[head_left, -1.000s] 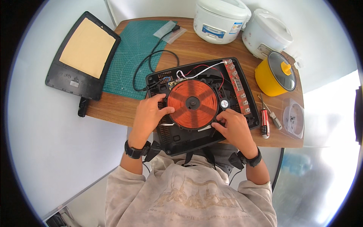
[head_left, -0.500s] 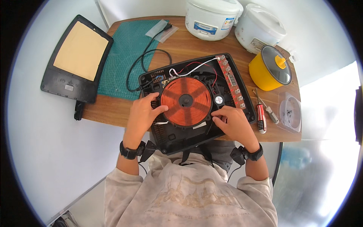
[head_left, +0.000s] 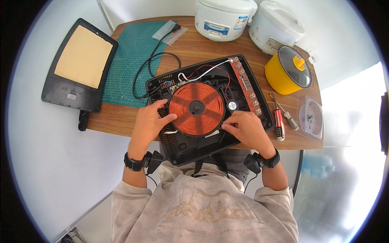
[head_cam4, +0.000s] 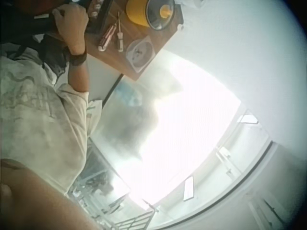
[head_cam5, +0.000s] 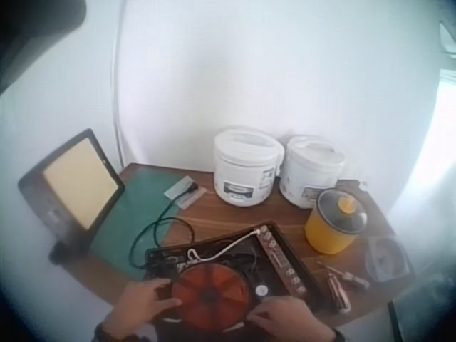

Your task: The person assembles an electronic device by securing screws into a black casing containing a red fan and circuit board. They use a screwdriver to tighten the screws and handle small components from a plastic container.

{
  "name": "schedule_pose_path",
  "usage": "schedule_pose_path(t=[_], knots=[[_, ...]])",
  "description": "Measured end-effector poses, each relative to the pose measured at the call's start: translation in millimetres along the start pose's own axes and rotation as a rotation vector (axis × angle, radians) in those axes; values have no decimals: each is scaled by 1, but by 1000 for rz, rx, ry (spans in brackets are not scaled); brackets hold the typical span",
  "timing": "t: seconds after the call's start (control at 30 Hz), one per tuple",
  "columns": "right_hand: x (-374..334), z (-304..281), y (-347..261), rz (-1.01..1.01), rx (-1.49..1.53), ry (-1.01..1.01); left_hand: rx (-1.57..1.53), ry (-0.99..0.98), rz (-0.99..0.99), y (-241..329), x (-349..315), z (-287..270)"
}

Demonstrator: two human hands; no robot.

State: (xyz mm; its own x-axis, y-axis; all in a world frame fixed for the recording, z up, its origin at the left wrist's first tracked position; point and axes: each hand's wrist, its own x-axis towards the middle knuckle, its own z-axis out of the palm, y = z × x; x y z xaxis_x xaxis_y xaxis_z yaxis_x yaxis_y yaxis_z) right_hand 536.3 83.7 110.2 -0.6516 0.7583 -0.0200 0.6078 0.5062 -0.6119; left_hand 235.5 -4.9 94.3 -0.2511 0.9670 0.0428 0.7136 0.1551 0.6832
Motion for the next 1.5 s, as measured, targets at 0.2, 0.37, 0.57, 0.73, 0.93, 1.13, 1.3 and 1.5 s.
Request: schedule_pose_path(t=[0.2, 0.37, 0.57, 0.73, 0.93, 1.13, 1.3, 1.5], knots=[[4, -1, -4, -3, -91, -35, -15, -19, -56, 8, 0, -3], [7, -3, -8, 18, -140, -57, 15, -20, -30, 7, 0, -3], [5, -2, -10, 21, -166, -38, 39, 25, 91, -4, 2, 3], [3, -1, -8, 5, -180, -19, 80, -22, 29, 2, 3, -2], [1, -1, -12, 28, -154, 3, 46, 1, 70, -6, 3, 3], [2, -3, -12, 20, -144, -14, 64, -41, 13, 0, 1, -1], [2, -10, -11, -57, -95, 58, 68, -107, -53, 7, 3, -4], [28, -34, -34, -136, 31, 44, 114, 61, 158, -16, -1, 8]])
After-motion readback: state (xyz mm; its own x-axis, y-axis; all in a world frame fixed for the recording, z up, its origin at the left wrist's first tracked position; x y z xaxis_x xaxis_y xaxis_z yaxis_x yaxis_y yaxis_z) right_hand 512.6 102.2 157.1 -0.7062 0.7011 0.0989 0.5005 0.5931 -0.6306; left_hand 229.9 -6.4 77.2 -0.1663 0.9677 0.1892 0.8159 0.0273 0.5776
